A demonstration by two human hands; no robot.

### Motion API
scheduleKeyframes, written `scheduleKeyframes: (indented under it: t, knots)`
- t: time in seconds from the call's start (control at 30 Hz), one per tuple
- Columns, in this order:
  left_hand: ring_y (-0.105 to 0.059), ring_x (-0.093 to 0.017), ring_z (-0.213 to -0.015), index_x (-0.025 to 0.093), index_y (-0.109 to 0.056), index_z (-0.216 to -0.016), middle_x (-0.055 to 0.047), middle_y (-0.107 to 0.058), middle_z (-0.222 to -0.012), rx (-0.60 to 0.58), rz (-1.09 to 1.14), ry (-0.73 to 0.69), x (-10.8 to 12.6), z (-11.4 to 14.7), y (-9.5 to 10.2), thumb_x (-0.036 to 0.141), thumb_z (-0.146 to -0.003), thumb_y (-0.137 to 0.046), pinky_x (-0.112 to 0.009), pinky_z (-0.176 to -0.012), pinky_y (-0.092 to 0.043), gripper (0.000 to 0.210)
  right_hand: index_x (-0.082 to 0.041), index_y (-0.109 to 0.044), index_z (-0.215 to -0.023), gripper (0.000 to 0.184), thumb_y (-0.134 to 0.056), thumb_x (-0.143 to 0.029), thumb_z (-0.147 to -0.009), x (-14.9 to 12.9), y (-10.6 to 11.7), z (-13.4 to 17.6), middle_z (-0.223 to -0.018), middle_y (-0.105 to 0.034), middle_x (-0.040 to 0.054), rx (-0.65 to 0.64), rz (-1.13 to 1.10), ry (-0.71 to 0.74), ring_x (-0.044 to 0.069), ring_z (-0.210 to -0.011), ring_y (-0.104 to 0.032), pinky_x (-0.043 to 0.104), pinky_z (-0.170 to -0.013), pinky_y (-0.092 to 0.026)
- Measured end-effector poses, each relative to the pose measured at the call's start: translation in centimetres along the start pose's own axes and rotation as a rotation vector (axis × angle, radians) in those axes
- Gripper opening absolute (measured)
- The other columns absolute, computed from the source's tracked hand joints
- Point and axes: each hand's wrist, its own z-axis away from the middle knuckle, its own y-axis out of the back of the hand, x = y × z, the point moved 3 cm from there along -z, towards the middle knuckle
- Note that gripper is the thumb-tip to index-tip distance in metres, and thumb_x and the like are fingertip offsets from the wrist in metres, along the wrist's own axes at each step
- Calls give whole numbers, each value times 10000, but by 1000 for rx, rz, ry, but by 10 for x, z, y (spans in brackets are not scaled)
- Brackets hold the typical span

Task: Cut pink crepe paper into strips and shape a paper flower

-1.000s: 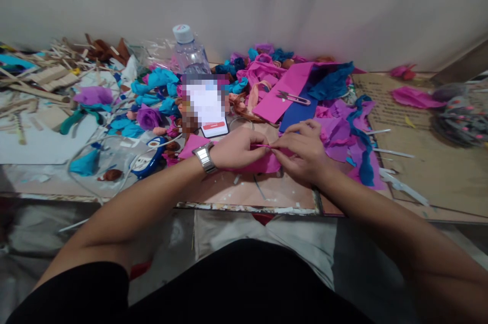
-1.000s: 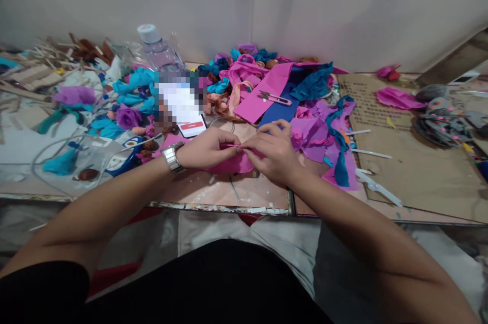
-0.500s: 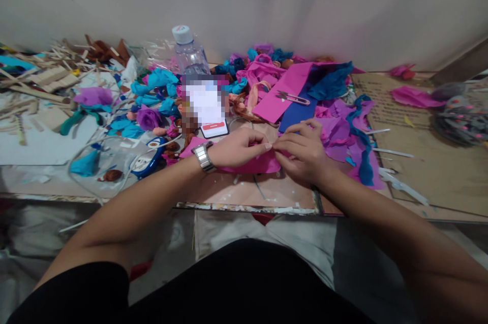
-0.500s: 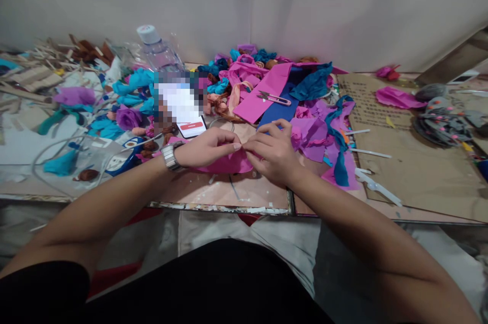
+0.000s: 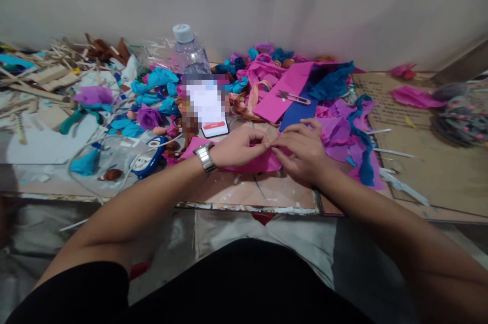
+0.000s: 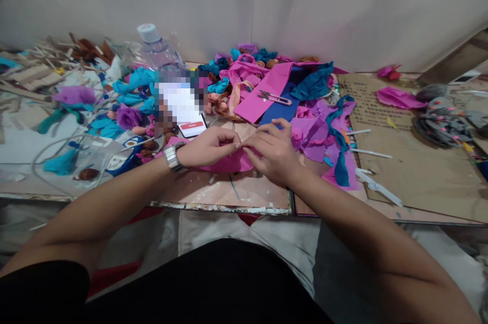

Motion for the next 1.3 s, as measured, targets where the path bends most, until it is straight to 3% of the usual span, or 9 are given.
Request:
scheduleKeyframes:
  t: [0.37, 0.87, 1.1, 1.3]
  knots:
    - [-508, -109, -661, 154, -663, -774, 25, -601, -686, 12, -36, -20, 4, 1, 3, 311, -991, -559, -248, -668, -376, 287, -251, -740, -947, 81, -677, -271, -993, -1, 0, -2, -920, -819, -13, -13, 25, -11, 236, -965, -694, 512, -1059, -311]
    - [-640, -163, -713, 177, -735, -898, -38, -732, -794, 76, -358, -38, 10, 5, 2, 429, -1039, -519, -281, -671, -388, 361, -250, -708, -939, 99, -639, -292, -996, 0, 0, -2, -912, -807, 5, -49, 14, -71, 248, -972, -676, 507, -1059, -296]
    - [-629, -183, -705, 187, -719, -925, -56, -733, -815, 105, -585, -111, 12, 8, -3, 371, -1036, -505, -307, -628, -341, 304, -234, -649, -941, 80, -612, -269, -1003, 0, -2, -2, -916, -781, 5, -46, 12, -56, 241, -991, -666, 490, -1044, -286]
    - [-661, -200, -734, 184, -724, -973, -65, -743, -823, 127, -688, -229, 11, 7, -9, 341, -1048, -480, -338, -679, -393, 300, -238, -604, -960, 47, -563, -237, -984, -1, -4, 0, -950, -763, 23, -85, 9, -89, 264, -1051, -637, 504, -1046, -278]
